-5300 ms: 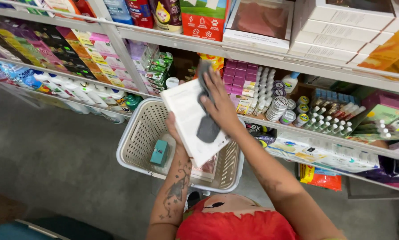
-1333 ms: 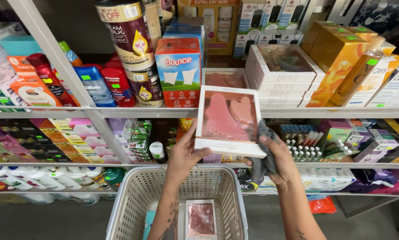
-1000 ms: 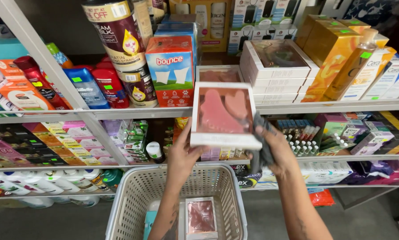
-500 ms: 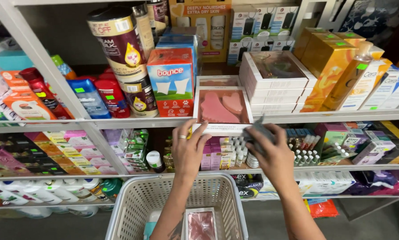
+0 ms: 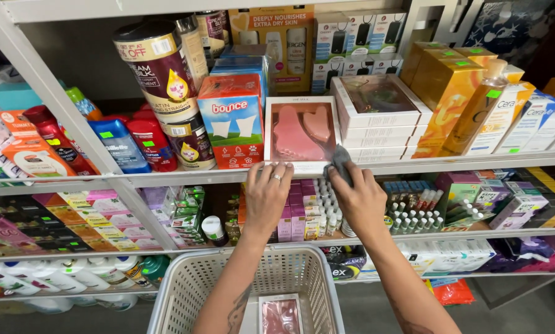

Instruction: The person wipes the exterior of several white boxes with a gray cloth while holding them over a shopping basket. After wiping each box, the person places it onto a shelf among other products.

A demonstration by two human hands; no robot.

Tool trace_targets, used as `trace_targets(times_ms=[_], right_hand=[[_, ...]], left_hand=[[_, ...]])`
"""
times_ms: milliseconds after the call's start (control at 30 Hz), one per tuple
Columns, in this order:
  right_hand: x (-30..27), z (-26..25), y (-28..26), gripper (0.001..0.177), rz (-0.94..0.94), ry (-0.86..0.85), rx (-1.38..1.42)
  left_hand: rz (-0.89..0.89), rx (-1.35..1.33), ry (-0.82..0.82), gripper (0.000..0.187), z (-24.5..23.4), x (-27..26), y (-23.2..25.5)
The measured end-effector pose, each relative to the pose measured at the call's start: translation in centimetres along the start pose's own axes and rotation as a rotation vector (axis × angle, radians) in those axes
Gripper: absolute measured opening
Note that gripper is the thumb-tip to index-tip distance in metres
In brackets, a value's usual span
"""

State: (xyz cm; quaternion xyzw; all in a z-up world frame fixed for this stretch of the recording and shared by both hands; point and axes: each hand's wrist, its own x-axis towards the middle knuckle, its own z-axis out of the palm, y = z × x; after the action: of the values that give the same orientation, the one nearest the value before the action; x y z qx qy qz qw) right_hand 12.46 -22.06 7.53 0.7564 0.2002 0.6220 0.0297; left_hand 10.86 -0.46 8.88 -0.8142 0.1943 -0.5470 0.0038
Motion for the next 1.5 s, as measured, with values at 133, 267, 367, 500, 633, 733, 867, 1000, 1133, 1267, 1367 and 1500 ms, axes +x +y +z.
trace_targets(times_ms=[133,267,367,500,633,733,867,1000,1133,1267,1367,1500], right_hand=[[1.8,0.2,-0.1,0.01,0.017,-0.008,-0.082],[2.8,0.1,-0.3,0.014,0.051,-0.038,-0.109],[2.8,-0.1,-0.5,0.014,0.072,-0.052,-0.103],[3.0,0.3,-0.5,0.015,0.091,-0.053,-0.097],[3.6,-0.3,-0.8,0.015,0.083,-0.075,-0.063],[3.8,-0.3,-0.7,0.03,0.086,-0.117,0.039],[3.2,0.6,0.2,0.058,0.206,-0.564,0.186],[3.3,0.9,0.6,0.055,0.222,-0.604,0.216],[3.4,0.6,0.5,0.055,0.2,-0.587,0.223],[2.9,0.4,0.8,0.062,0.188,-0.579,0.308],[1.5,-1.2,-0.5,0.057,0.25,-0.406,0.456],[-1.2,-4.0,-5.8,0.038,0.328,-0.35,0.873]], left_hand=[[0.01,0.018,0.036,0.009,3.1,0.5,-1.0],[0.078,0.012,0.114,0.007,4.7,1.2,-1.9],[0.101,0.015,0.143,0.006,3.9,2.2,-1.9],[0.126,0.031,0.181,0.007,4.5,2.9,-2.7],[0.097,-0.021,0.091,0.006,4.9,2.3,-2.9],[0.077,-0.065,0.035,0.005,3.4,2.6,-2.7],[0.02,-0.041,0.014,0.012,3.9,2.1,-2.6],[-0.037,-0.105,0.001,0.015,5.3,1.5,-2.9],[-0.045,-0.114,-0.023,0.016,6.0,1.2,-3.0],[-0.029,-0.084,0.057,0.014,3.3,2.1,-2.1],[-0.004,-0.117,0.176,0.011,0.9,0.8,-1.2],[-0.092,-0.319,0.307,0.033,-1.5,-6.0,-0.3]])
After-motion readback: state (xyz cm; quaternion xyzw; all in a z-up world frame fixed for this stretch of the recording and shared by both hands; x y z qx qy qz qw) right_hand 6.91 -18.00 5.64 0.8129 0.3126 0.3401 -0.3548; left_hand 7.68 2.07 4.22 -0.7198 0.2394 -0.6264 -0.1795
